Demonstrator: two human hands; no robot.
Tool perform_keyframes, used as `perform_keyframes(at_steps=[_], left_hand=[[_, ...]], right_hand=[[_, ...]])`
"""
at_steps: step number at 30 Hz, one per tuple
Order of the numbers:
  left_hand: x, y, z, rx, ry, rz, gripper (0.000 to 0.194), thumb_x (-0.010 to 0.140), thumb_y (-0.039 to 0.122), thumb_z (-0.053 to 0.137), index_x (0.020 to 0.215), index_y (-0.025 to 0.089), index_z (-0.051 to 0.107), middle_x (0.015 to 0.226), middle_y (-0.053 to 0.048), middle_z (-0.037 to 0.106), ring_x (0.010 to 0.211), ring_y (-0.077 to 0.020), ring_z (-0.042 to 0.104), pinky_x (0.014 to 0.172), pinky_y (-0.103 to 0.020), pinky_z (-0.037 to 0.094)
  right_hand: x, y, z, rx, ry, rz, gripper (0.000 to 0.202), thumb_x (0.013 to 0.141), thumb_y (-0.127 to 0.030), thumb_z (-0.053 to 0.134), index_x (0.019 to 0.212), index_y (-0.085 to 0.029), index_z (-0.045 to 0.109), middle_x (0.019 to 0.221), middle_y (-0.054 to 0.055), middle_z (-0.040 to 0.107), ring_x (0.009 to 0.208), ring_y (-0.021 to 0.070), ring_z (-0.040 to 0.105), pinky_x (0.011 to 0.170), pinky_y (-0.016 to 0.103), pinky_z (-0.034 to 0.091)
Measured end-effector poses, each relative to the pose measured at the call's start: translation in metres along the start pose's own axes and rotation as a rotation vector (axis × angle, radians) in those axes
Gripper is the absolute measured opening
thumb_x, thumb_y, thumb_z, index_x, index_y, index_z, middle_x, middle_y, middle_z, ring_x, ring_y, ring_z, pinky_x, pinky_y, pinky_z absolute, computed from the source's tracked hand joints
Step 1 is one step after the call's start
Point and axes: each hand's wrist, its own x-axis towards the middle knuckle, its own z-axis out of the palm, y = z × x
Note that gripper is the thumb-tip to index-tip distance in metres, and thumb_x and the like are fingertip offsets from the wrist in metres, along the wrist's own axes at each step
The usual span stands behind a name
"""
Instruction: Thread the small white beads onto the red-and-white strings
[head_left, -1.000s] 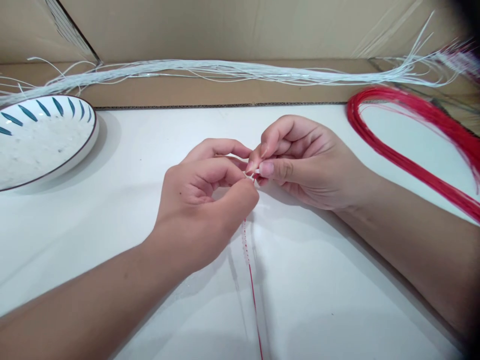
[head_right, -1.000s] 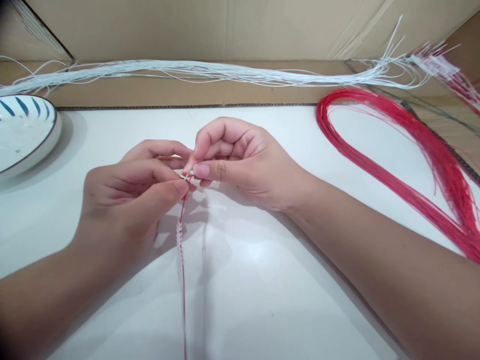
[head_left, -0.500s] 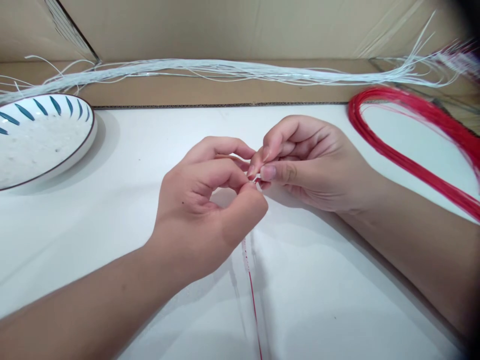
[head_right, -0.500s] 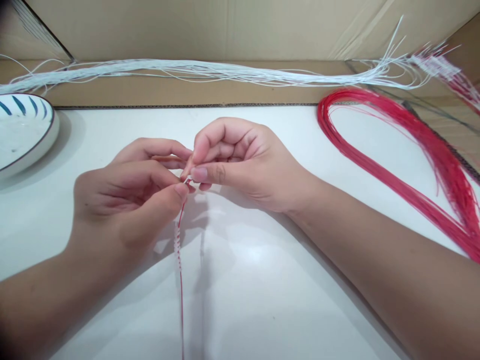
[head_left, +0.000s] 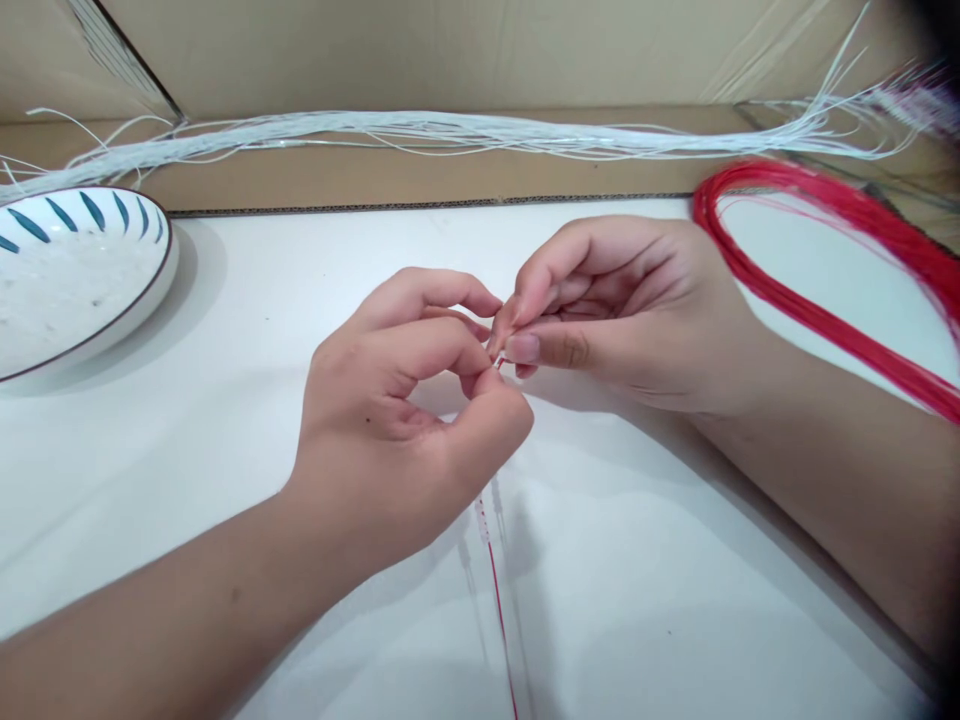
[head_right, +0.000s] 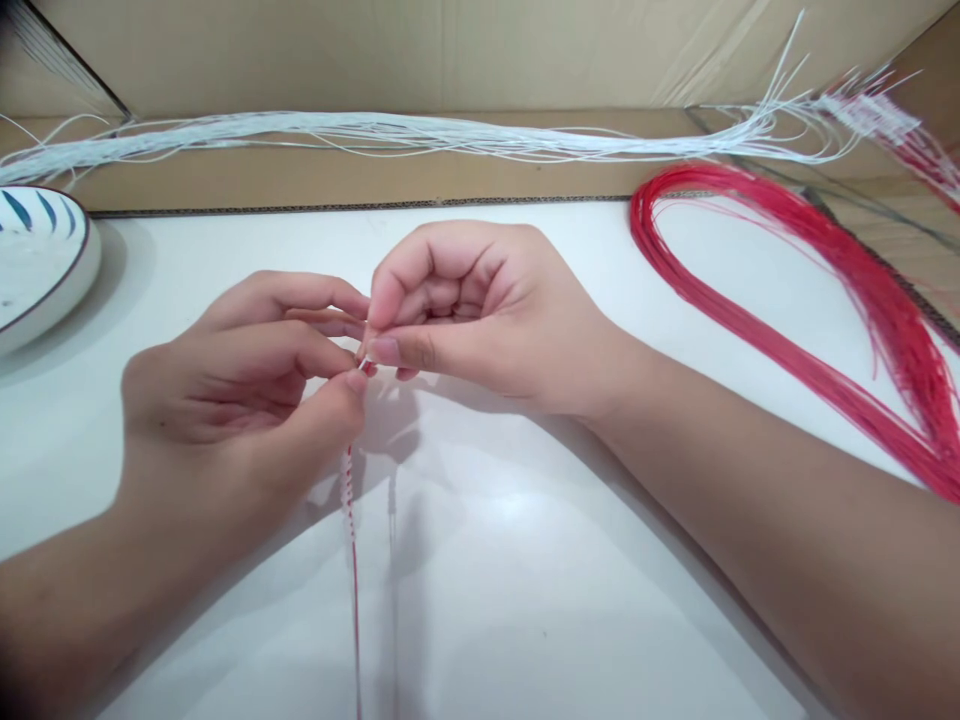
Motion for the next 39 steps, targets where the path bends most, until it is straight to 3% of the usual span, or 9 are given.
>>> perform_keyframes(at_steps=[4,8,17,29,34,39], left_hand=[[-0.001,-0.003,0.0,0.009,-0.001,0.041,0.023,0.076,0.013,0.071,0.058,0.024,0.062,0.106,0.003,0.071,0.095,-0.0217,0.069,0.07,-0.035,0.052],[-0.001,-0.002,0.0,0.049,-0.013,0.034,0.023,0.078,0.014,0.068,0.058,0.023,0.062,0.106,0.004,0.072,0.088,-0.0183,0.068,0.065,-0.033,0.05],[-0.001,0.0,-0.001,0.05,-0.036,0.016,0.024,0.078,0.014,0.069,0.058,0.025,0.061,0.108,0.002,0.072,0.094,-0.0212,0.068,0.066,-0.035,0.052],[-0.001,0.001,-0.001,0.096,-0.05,0.0,0.026,0.079,0.015,0.068,0.056,0.024,0.062,0.106,0.005,0.071,0.091,-0.016,0.068,0.057,-0.027,0.05],[-0.001,-0.001,-0.001,-0.014,-0.044,-0.018,0.023,0.084,0.015,0.068,0.062,0.024,0.07,0.11,0.002,0.073,0.107,-0.0229,0.068,0.059,-0.027,0.053],[0.0,-0.003,0.002,-0.107,-0.01,0.004,0.02,0.088,0.021,0.072,0.069,0.028,0.076,0.1,0.001,0.075,0.11,-0.0192,0.068,0.065,-0.022,0.058]], right_hand=[[0.001,0.0,-0.001,0.004,-0.033,0.011,0.014,0.079,-0.014,0.083,0.081,-0.018,0.069,0.076,-0.001,0.072,0.069,0.0126,0.07,0.066,0.025,0.061],[0.002,0.0,-0.002,0.034,-0.043,0.043,0.014,0.079,-0.014,0.083,0.081,-0.018,0.07,0.074,-0.001,0.073,0.068,0.012,0.07,0.065,0.023,0.061],[0.003,0.003,-0.005,0.1,-0.063,0.1,0.015,0.08,-0.005,0.08,0.083,-0.016,0.07,0.075,0.001,0.075,0.066,0.0126,0.071,0.064,0.023,0.06],[0.003,-0.001,-0.004,0.078,-0.072,0.123,0.015,0.081,-0.002,0.076,0.081,-0.015,0.07,0.072,0.001,0.073,0.065,0.0119,0.07,0.062,0.022,0.059],[0.004,0.004,-0.008,0.204,-0.102,0.125,0.016,0.082,-0.001,0.073,0.084,-0.017,0.069,0.074,-0.001,0.074,0.067,0.0105,0.071,0.067,0.021,0.06],[0.005,0.009,-0.011,0.272,-0.077,0.138,0.018,0.081,-0.01,0.08,0.087,-0.018,0.065,0.077,-0.002,0.073,0.072,0.0109,0.072,0.074,0.025,0.062]])
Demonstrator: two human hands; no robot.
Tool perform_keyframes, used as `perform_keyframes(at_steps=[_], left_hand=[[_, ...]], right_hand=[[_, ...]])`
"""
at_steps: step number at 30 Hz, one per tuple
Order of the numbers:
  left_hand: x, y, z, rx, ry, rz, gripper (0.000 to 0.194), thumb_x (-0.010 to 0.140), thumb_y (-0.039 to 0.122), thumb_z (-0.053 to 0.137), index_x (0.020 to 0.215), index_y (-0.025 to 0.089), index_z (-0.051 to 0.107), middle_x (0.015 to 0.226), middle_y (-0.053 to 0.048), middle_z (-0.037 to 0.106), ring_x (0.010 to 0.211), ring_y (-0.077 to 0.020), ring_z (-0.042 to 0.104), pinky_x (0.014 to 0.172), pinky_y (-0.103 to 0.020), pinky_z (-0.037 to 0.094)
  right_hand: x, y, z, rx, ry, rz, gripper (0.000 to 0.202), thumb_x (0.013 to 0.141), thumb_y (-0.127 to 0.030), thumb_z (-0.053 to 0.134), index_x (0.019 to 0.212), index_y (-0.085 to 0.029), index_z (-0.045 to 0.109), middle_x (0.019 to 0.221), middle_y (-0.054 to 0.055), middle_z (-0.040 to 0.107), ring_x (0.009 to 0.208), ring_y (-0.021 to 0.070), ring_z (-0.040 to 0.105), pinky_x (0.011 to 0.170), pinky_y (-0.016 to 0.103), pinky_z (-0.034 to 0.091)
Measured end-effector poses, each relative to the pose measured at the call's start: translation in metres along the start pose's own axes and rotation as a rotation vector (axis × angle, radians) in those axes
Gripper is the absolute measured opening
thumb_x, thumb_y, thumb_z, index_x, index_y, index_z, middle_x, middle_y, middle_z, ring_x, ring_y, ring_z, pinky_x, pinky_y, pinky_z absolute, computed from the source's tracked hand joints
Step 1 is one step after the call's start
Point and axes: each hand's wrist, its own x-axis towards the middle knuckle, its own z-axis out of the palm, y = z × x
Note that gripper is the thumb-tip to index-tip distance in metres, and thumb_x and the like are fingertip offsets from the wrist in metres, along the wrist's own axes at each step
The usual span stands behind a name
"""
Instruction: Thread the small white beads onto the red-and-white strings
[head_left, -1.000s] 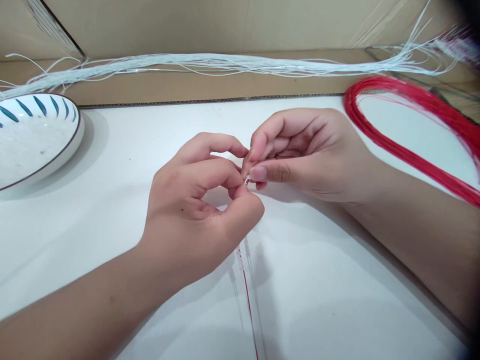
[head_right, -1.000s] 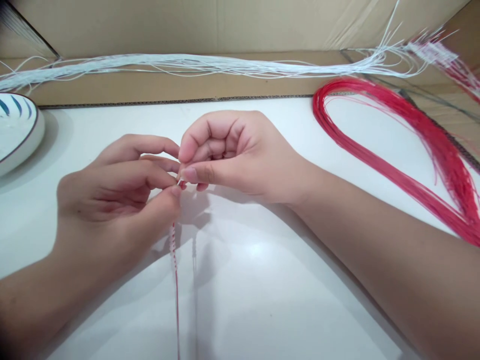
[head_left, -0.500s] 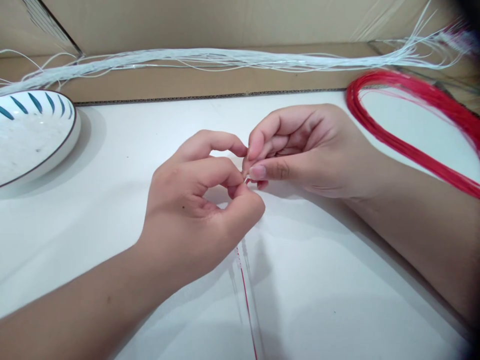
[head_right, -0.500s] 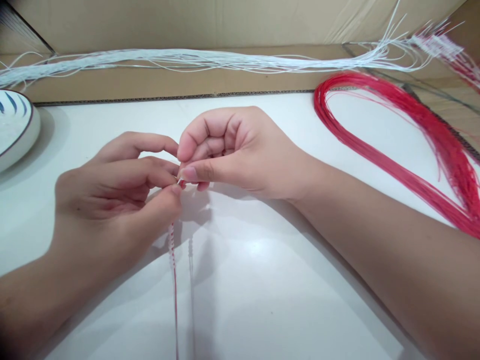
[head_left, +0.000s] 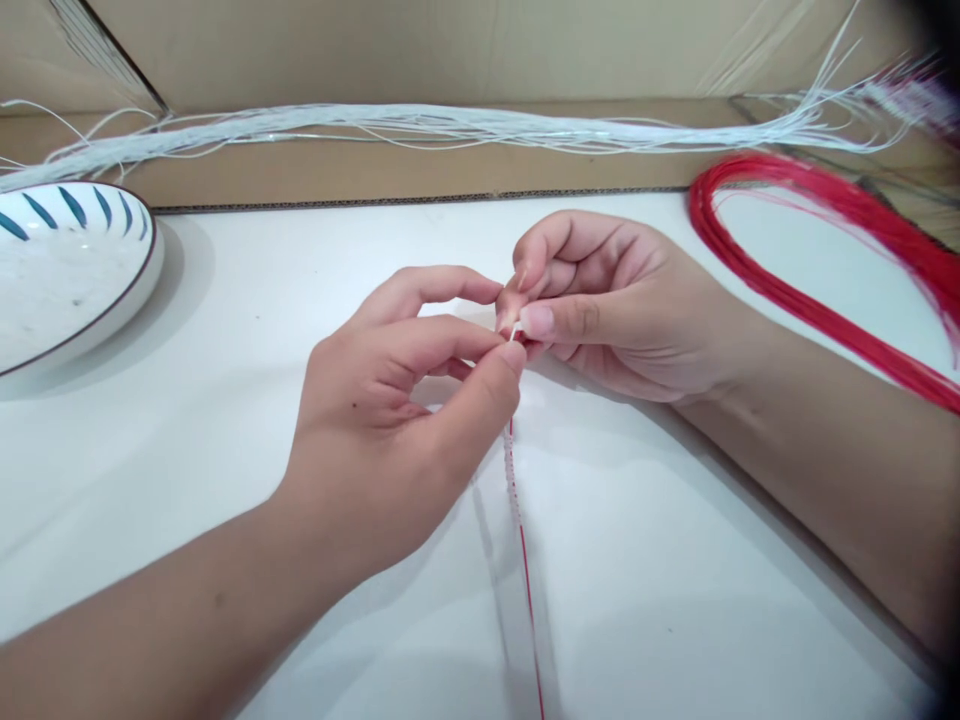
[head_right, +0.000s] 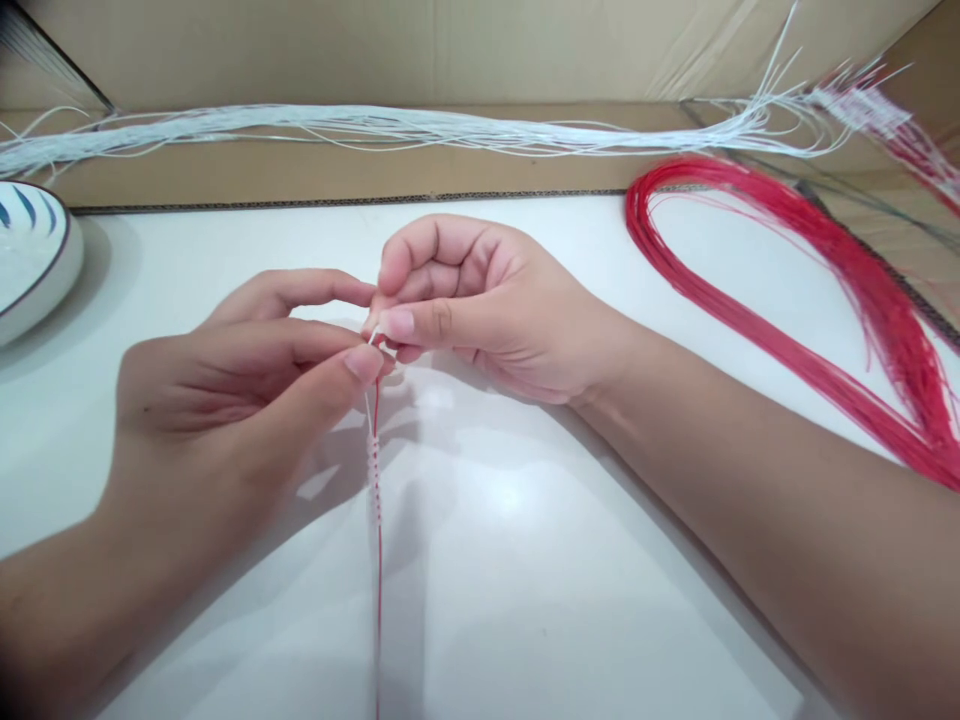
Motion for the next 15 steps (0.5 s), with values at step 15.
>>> perform_keyframes(at_steps=[15], left_hand=[[-0.0012,0.0012,-0.0006,-0.094,0.0,-0.07,0.022,0.086,0.018,0.071,0.067,0.029,0.075,0.097,0.003,0.076,0.118,-0.0186,0.066,0.068,-0.019,0.058]], right_hand=[[-0.0013,-0.0031,0.0019,0.153,0.026,0.019,0.015,0.084,-0.014,0.079,0.086,-0.02,0.065,0.081,-0.006,0.07,0.071,0.0048,0.067,0.067,0.013,0.057]])
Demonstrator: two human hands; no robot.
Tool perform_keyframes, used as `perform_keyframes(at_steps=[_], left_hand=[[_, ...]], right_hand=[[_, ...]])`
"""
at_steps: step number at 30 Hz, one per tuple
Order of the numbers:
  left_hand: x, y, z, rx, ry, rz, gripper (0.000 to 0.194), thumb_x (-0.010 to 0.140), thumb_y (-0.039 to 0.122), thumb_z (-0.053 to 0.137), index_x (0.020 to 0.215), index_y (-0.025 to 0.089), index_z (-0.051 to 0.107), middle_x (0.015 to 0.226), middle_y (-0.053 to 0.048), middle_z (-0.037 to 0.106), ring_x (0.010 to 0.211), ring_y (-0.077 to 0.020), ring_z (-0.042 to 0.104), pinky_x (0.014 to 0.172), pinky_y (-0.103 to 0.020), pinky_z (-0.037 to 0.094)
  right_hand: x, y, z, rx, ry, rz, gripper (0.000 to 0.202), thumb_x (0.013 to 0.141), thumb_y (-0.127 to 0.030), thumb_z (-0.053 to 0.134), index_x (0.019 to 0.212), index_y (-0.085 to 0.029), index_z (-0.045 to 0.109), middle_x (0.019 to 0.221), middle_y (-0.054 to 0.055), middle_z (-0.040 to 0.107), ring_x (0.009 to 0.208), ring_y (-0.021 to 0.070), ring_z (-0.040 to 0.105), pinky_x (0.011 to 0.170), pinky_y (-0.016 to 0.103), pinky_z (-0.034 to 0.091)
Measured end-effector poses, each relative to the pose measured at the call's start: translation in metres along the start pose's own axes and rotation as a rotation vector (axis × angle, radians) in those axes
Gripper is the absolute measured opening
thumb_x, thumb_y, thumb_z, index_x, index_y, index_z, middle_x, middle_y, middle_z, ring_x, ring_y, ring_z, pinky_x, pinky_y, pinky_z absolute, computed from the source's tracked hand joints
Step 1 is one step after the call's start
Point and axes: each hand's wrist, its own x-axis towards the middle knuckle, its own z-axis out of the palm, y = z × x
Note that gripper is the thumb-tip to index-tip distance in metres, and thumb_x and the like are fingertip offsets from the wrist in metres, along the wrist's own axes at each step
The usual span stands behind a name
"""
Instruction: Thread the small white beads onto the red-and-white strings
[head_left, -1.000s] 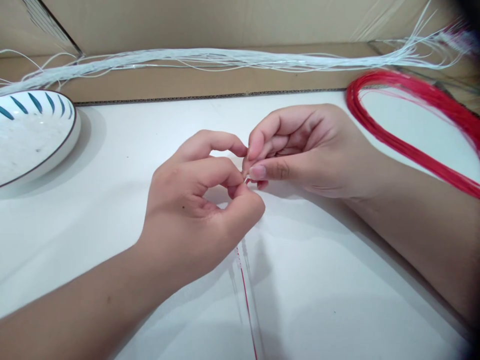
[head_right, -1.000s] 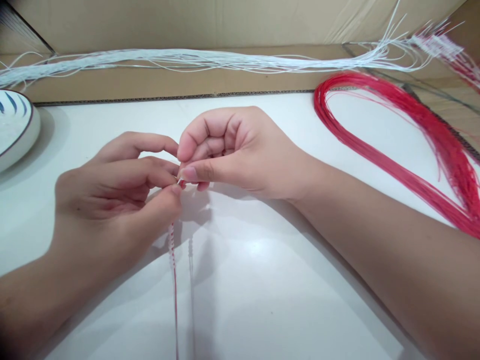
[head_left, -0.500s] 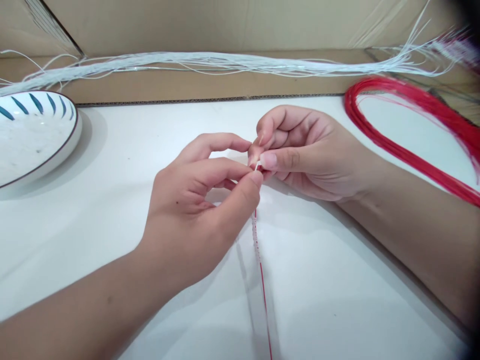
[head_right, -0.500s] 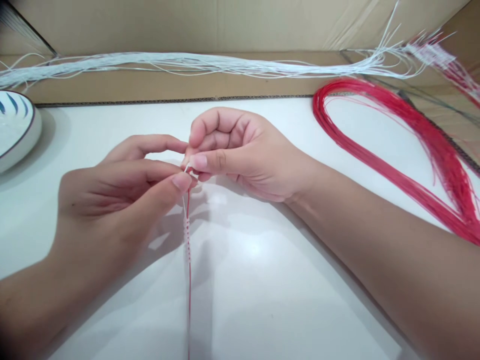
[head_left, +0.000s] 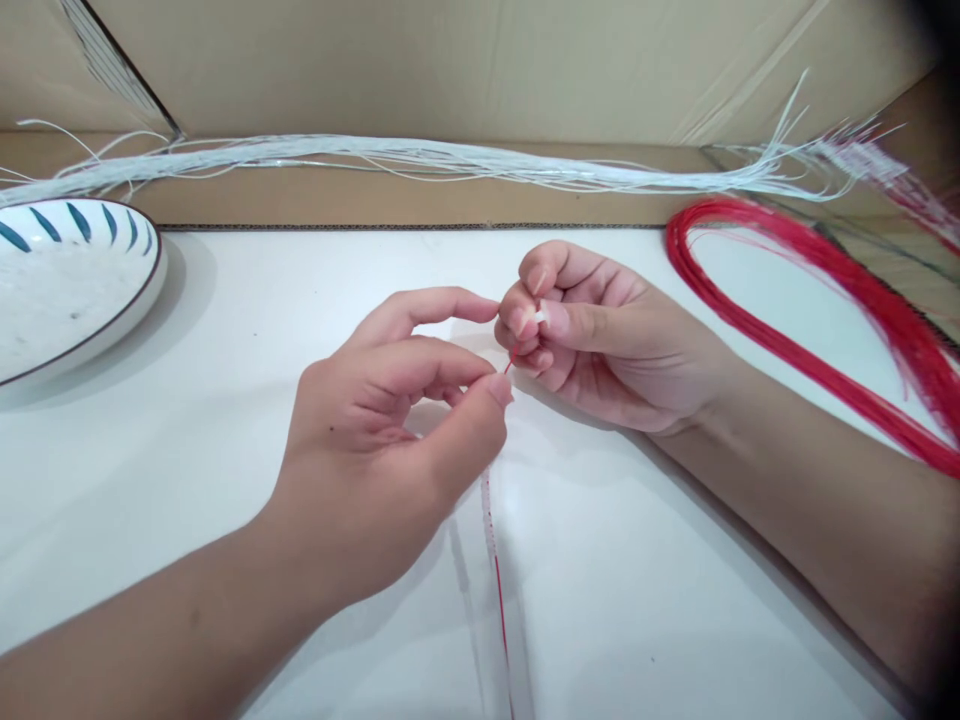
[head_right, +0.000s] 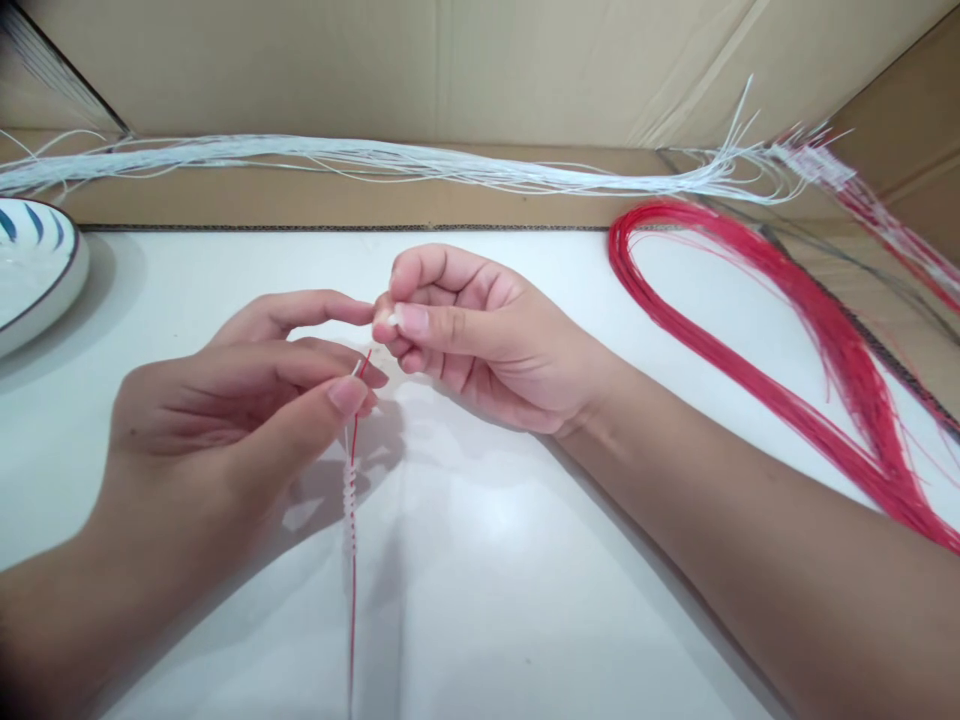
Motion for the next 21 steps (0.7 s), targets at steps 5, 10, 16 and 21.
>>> perform_keyframes(at_steps=[5,10,16,21], left_hand=[[0.0,-0.0019,-0.0012,-0.006,-0.023,0.043,0.023,0.088,0.015,0.069,0.069,0.029,0.073,0.076,0.004,0.074,0.116,-0.0151,0.065,0.077,-0.017,0.058],[0.0013,-0.0022,-0.0012,-0.004,-0.021,0.012,0.028,0.088,0.013,0.067,0.065,0.028,0.072,0.076,0.004,0.073,0.118,-0.0148,0.064,0.071,-0.014,0.057],[0.0013,-0.0036,-0.0018,-0.013,-0.017,-0.02,0.028,0.088,0.013,0.066,0.065,0.029,0.072,0.077,0.004,0.074,0.119,-0.0154,0.064,0.073,-0.015,0.056],[0.0007,-0.0029,-0.0026,-0.007,-0.019,-0.02,0.028,0.087,0.014,0.067,0.064,0.028,0.072,0.078,0.004,0.074,0.119,-0.0159,0.064,0.078,-0.017,0.057]], right_hand=[[-0.0005,0.0012,-0.0005,0.086,-0.031,0.03,0.01,0.084,-0.014,0.08,0.088,-0.019,0.072,0.079,-0.005,0.07,0.07,0.0036,0.066,0.067,0.012,0.056],[-0.0012,0.0024,0.0016,0.137,-0.022,0.045,0.009,0.086,-0.011,0.075,0.093,-0.017,0.077,0.082,-0.002,0.072,0.072,0.0036,0.065,0.07,0.012,0.056],[-0.0017,0.0011,0.0057,0.13,0.014,0.045,0.006,0.089,-0.011,0.072,0.09,-0.015,0.077,0.078,-0.002,0.068,0.07,0.0033,0.062,0.07,0.011,0.054],[-0.0011,0.0005,0.0082,0.117,0.03,0.041,0.005,0.091,-0.013,0.072,0.088,-0.014,0.075,0.078,-0.002,0.066,0.07,0.0035,0.062,0.07,0.011,0.055]])
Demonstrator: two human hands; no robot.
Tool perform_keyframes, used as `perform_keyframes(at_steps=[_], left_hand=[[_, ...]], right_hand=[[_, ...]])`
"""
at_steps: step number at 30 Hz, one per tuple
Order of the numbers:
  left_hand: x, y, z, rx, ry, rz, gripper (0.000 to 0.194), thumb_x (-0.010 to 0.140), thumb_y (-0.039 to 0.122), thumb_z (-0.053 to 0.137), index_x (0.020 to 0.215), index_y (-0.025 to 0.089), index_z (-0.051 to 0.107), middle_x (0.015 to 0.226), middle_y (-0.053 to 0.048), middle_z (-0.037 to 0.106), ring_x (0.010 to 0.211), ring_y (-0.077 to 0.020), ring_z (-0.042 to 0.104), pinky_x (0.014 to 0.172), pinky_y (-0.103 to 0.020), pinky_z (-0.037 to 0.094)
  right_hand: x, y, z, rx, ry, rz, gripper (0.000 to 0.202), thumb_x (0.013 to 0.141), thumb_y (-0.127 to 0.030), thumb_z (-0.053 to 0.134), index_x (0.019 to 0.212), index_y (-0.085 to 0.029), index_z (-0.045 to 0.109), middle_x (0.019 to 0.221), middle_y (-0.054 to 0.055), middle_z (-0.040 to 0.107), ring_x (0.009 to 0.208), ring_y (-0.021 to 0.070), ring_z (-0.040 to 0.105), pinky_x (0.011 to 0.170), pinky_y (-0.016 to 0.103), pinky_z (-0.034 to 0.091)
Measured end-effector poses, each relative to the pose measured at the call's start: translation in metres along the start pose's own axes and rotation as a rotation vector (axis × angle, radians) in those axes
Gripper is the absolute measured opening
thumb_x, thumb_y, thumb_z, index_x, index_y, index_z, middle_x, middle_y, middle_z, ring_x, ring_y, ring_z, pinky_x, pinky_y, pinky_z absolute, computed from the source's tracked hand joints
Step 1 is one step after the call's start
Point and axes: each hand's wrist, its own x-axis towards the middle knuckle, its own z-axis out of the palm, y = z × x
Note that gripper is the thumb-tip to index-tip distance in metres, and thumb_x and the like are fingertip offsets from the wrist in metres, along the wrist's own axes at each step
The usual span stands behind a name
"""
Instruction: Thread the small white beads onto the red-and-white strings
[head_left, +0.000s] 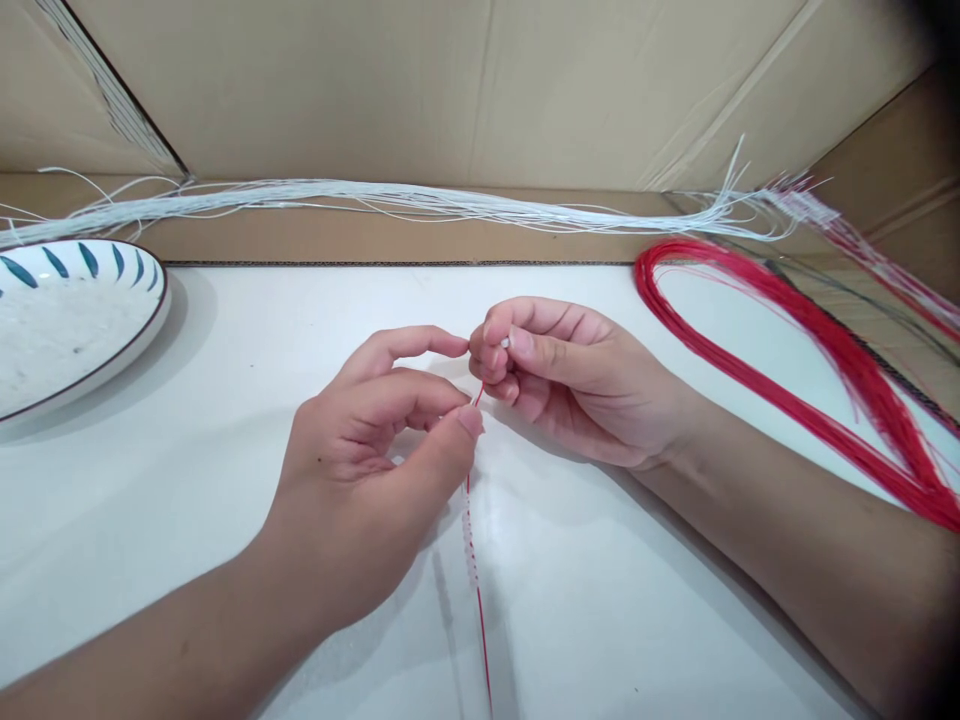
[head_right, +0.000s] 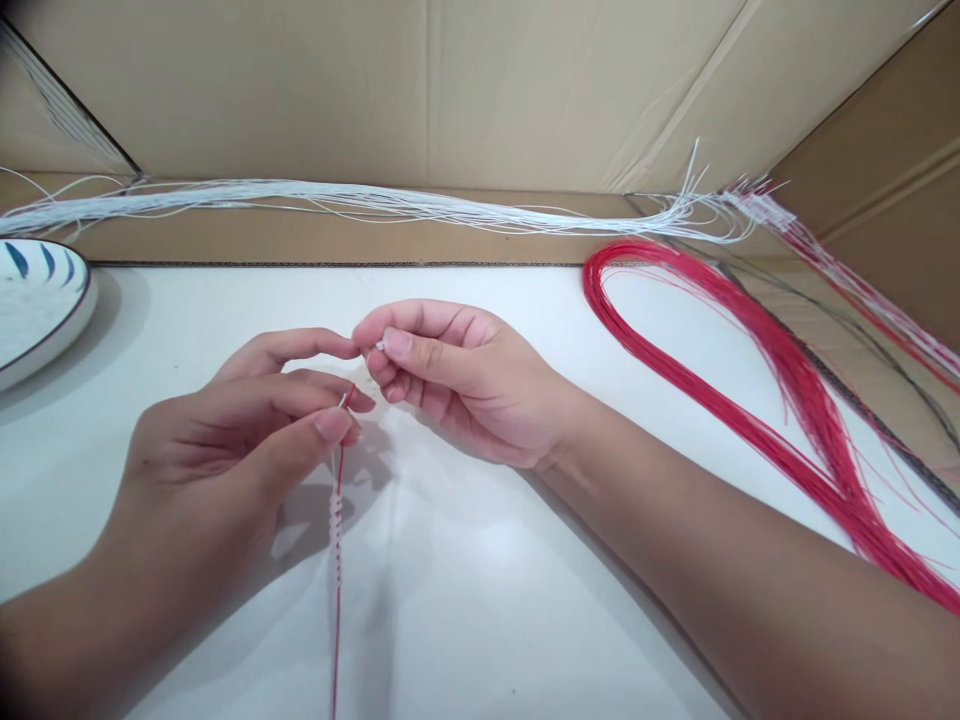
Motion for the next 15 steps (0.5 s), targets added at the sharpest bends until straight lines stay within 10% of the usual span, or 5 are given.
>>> perform_keyframes(at_steps=[15], left_hand=[[0.0025,0.0009,0.0019,-0.018,0.022,0.014,0.027,0.086,0.013,0.068,0.063,0.028,0.073,0.076,-0.001,0.072,0.113,-0.0193,0.065,0.063,-0.02,0.055]], right_hand=[[0.0014,0.0025,-0.0021,-0.053,-0.026,-0.008,0.013,0.086,-0.024,0.082,0.086,-0.014,0.073,0.077,0.0,0.065,0.07,0.0068,0.06,0.067,0.015,0.054]])
